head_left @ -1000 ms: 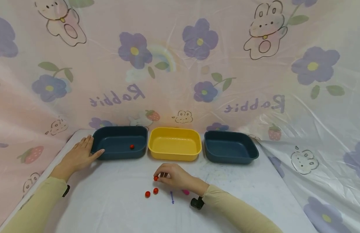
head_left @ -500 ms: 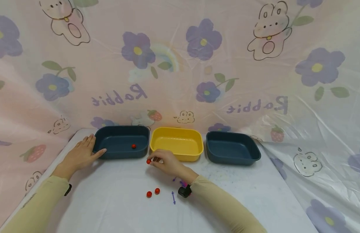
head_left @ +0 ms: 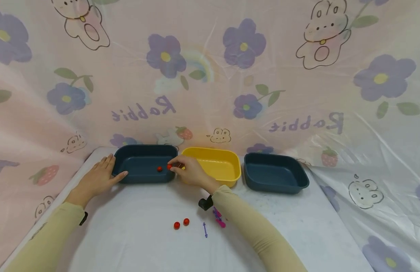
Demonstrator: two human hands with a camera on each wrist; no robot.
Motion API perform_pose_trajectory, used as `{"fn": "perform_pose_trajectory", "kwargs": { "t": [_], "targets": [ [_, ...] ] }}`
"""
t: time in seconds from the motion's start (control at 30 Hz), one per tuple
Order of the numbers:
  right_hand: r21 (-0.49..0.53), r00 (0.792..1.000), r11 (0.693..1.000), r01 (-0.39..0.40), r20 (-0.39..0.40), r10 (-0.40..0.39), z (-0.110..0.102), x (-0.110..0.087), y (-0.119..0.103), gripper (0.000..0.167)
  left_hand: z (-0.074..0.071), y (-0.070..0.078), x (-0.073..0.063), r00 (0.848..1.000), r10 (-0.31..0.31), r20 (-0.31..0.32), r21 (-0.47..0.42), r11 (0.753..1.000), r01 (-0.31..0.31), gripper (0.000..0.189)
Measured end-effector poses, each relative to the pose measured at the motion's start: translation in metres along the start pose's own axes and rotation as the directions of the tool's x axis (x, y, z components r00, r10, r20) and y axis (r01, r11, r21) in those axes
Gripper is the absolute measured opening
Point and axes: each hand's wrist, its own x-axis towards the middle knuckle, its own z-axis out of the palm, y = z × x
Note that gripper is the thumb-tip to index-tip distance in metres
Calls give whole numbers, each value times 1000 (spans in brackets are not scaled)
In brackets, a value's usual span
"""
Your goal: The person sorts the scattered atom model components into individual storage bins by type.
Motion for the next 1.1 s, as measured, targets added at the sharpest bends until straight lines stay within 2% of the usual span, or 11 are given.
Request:
{"fn": "perform_pose_trajectory", "kwargs": {
  "t": [0.17,0.27,0.43,0.7,1.1],
  "targets": [
    [25,997,997,-74,1,74,-2,20,7,24,1,0,2,1000,6,-8,5,1000,-6,102],
    [25,996,996,-86,-4,86,-2,31,12,22,1,0,3,1000,6,-8,13,1000,-6,102],
    [-31,998,997,-64,14,65,-2,46,18,21,1,1,3,1000,3,-9,19,1000,-3,102],
    [-121,991,987,-105,65,113,0,67,24,21,2,-2,1,1000,-8,-11,28,1000,8,103],
    [-156,980,975,-155,100,172,7,81,31,22,1,-1,1,1000,0,-14,26,1000,0,102]
  ]
}}
